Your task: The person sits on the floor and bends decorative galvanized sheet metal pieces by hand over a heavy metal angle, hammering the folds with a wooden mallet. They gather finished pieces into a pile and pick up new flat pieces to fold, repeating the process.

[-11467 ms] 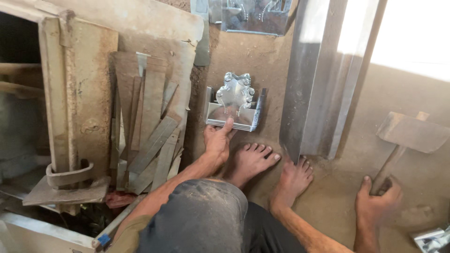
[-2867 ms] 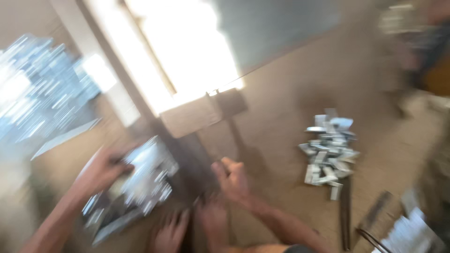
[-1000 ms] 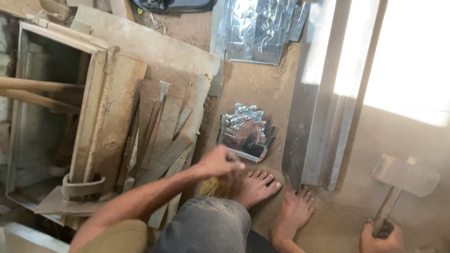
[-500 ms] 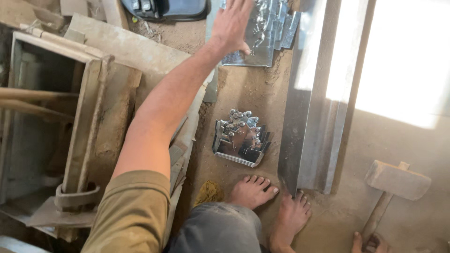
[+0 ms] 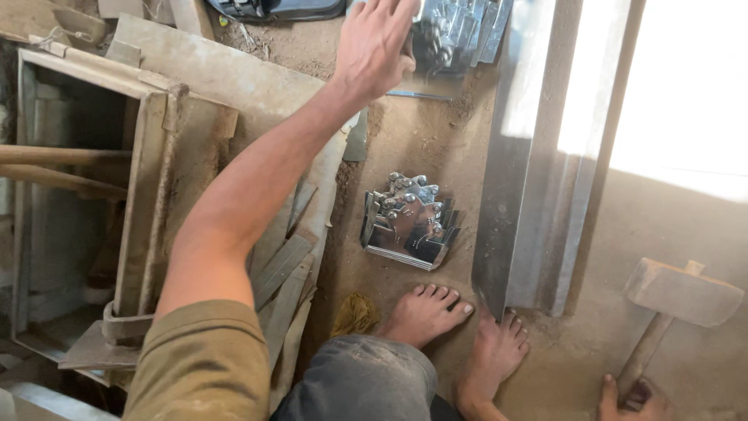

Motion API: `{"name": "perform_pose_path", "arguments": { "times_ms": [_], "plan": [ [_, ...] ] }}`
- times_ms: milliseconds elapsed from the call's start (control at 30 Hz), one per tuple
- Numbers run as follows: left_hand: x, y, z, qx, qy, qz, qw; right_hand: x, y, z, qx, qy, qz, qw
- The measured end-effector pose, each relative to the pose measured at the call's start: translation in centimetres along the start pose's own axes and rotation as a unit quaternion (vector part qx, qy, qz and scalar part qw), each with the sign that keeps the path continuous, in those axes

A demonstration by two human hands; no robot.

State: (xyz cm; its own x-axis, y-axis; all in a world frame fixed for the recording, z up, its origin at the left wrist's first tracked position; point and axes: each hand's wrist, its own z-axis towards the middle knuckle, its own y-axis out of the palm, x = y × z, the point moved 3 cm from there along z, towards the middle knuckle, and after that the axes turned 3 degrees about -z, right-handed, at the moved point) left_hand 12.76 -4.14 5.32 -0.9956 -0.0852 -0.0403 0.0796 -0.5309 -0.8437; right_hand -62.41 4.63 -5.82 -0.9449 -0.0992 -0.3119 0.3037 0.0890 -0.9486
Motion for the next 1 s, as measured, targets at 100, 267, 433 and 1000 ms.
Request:
{"name": "perform_pose_path", "arguments": {
  "times_ms": [100, 267, 433, 1000],
  "plan": [
    [1.4, -1.1, -0.8, -0.267, -0.069, -0.103, 0.956, -1.7, -1.3, 0.8, 0.048, -0.031, -0.015, 0.998],
    [5.9, -8.3, -1.3, -0.236, -0.015, -0.182, 0.954, -8.5, -3.8, 3.5, 0.035, -0.126, 0.088, 0.987],
    [13.1, -12.7, 2.7, -0.223, -0.022, -0.437, 0.871, -18.4, -5.8, 7.1, -0.060, -0.173, 0.138, 0.973],
    [26.5, -2.2, 2.9, -0.227, 0.067, -0.421, 0.876, -24.7, -4.9, 9.0, -0.143, -0.112, 0.318, 0.931]
  ]
}}
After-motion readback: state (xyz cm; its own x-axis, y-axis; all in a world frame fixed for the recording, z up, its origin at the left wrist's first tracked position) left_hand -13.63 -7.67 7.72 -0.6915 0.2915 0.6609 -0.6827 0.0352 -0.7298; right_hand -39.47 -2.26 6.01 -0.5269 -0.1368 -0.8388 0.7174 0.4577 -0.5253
